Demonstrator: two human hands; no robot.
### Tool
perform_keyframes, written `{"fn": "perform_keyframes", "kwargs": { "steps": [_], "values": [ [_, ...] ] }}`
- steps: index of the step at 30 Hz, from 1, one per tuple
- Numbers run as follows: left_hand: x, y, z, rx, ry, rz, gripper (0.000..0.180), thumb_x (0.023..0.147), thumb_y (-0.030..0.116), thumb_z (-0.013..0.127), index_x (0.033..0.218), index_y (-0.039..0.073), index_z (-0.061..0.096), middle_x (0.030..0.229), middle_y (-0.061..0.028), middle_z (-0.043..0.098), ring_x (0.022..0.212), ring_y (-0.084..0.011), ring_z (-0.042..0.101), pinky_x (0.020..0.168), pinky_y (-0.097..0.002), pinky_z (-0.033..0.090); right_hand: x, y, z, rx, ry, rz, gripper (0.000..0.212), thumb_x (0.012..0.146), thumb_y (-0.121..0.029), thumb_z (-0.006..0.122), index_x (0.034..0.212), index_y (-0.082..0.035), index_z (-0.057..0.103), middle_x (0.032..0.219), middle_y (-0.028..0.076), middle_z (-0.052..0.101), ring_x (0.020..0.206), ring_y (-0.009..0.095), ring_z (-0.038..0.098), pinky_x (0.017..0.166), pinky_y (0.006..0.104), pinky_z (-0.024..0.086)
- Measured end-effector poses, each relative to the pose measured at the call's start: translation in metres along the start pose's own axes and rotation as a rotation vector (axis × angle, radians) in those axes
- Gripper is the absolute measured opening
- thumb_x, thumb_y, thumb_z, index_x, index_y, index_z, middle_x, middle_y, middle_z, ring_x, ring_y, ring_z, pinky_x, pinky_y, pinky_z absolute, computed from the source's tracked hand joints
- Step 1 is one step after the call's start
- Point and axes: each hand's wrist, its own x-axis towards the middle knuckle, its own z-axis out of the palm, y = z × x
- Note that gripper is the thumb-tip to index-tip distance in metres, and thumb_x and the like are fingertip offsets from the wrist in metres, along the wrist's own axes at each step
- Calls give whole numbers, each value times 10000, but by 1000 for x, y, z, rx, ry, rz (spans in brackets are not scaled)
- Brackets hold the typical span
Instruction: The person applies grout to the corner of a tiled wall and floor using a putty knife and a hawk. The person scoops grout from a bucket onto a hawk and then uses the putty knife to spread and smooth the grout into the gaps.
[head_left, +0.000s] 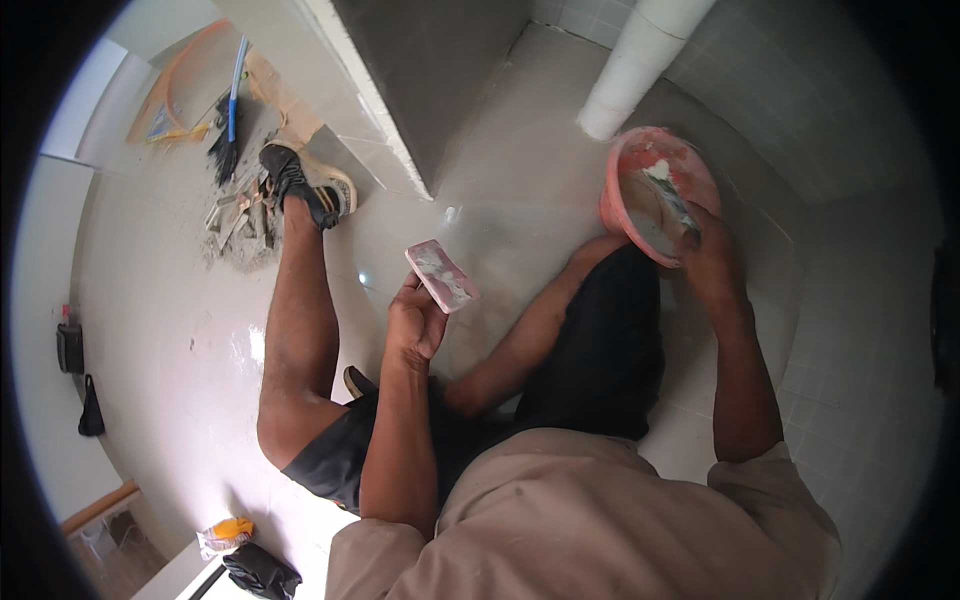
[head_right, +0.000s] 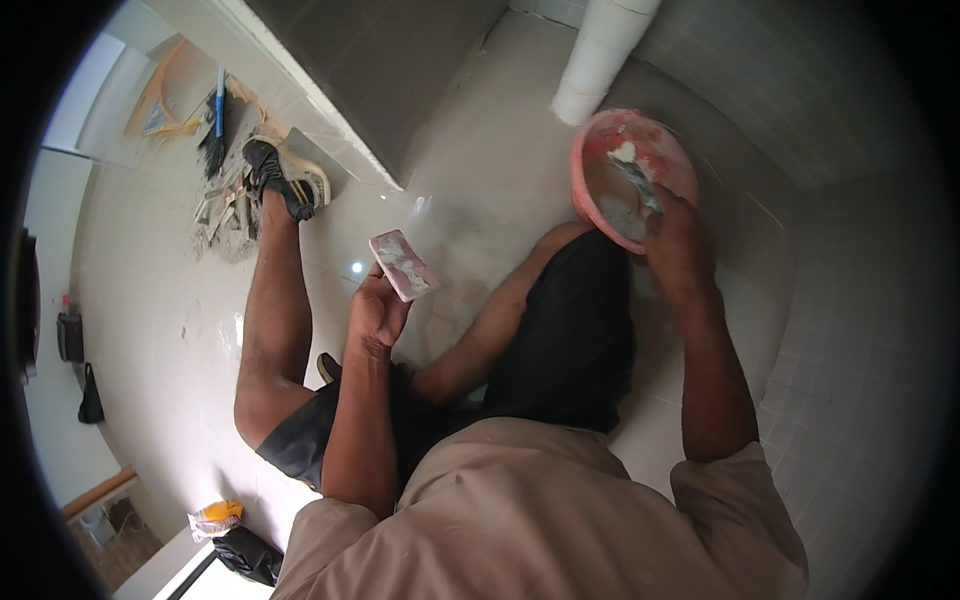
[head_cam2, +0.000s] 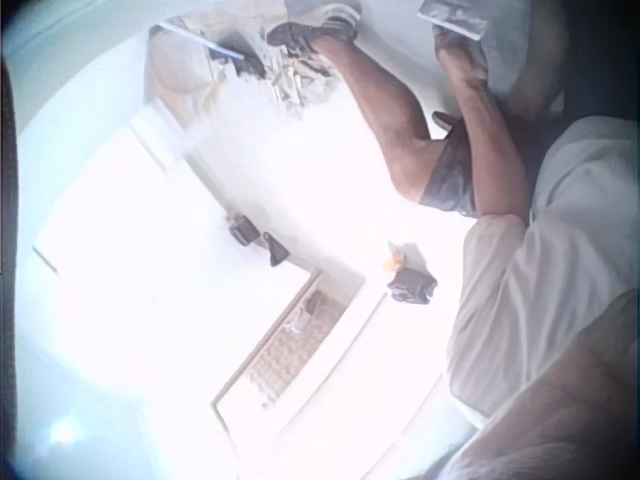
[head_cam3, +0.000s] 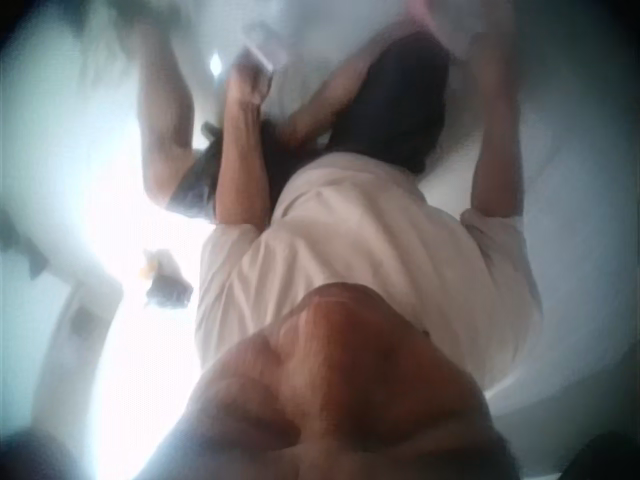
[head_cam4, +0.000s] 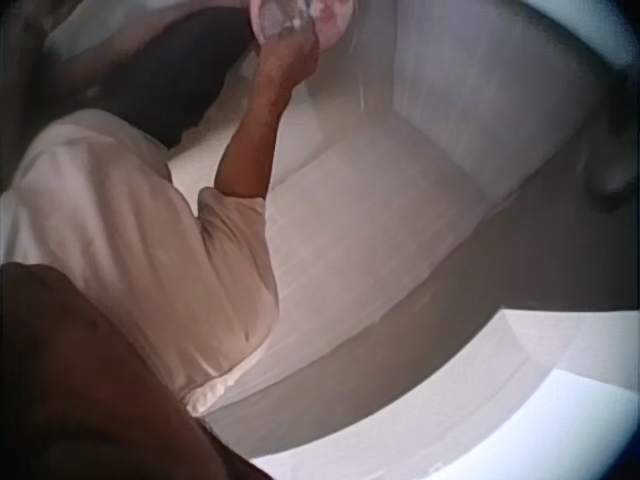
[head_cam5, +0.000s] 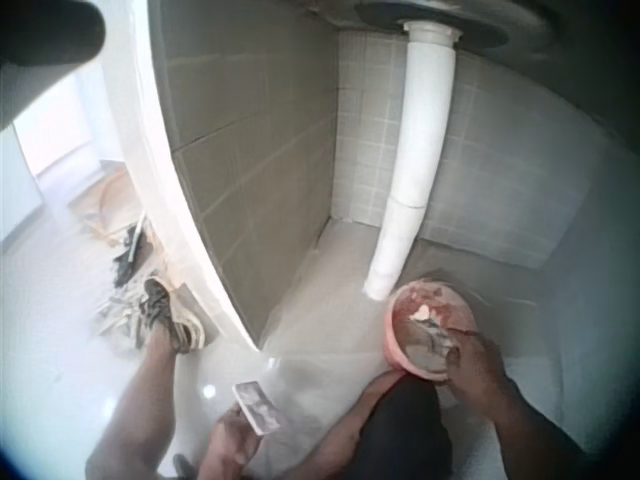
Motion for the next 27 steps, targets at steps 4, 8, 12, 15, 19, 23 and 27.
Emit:
{"fn": "perform_keyframes", "kwargs": {
  "steps": [4,8,12,15,19,23,27],
  "values": [
    [24,-3,-22,18,95,-22,404,1019,54,476,1423,33,478,1320,-134,613,1158,-277,640,994,-418,534,15,18,12,-59,-74,102,471,888,-60,622,1358,-41,620,1261,223,678,1174,380,657,1007,432,499],
    [62,12,-47,-78,101,-14,408,1031,73,470,1433,-3,468,1305,-140,620,1126,-265,652,937,-399,563,20,29,36,-37,-3,18,446,872,-87,646,1318,-60,651,1249,219,681,1145,385,663,974,441,517],
    [95,23,-49,-17,250,-44,324,1074,187,461,1300,-2,596,1207,-121,671,1048,-231,675,864,-369,582,21,33,45,-52,-77,95,406,868,-109,688,1270,-57,679,1246,215,683,1144,393,659,975,445,518],
    [113,27,-41,46,298,-40,324,1074,205,461,1290,11,604,1215,-112,670,1058,-235,673,863,-379,582,14,43,47,7,-11,64,416,863,-122,721,1271,-55,679,1232,210,690,1147,382,664,980,440,514],
    [128,36,-47,105,288,-32,316,1067,214,479,1292,36,613,1230,-100,669,1064,-238,673,851,-383,579,15,40,45,51,6,24,416,868,-128,730,1273,-51,677,1209,212,695,1138,380,671,975,440,516],
    [142,43,-53,112,276,-74,304,1068,210,466,1273,47,619,1200,-90,680,1030,-242,682,815,-388,584,17,40,44,50,-17,50,403,879,-132,721,1270,-46,680,1196,213,702,1130,374,677,973,434,516],
    [151,49,-52,98,303,-122,304,1065,185,442,1274,61,624,1210,-95,680,1013,-234,668,775,-366,561,18,37,42,61,4,49,395,876,-124,711,1261,-38,688,1183,213,711,1119,370,684,974,430,513]
  ]
}}
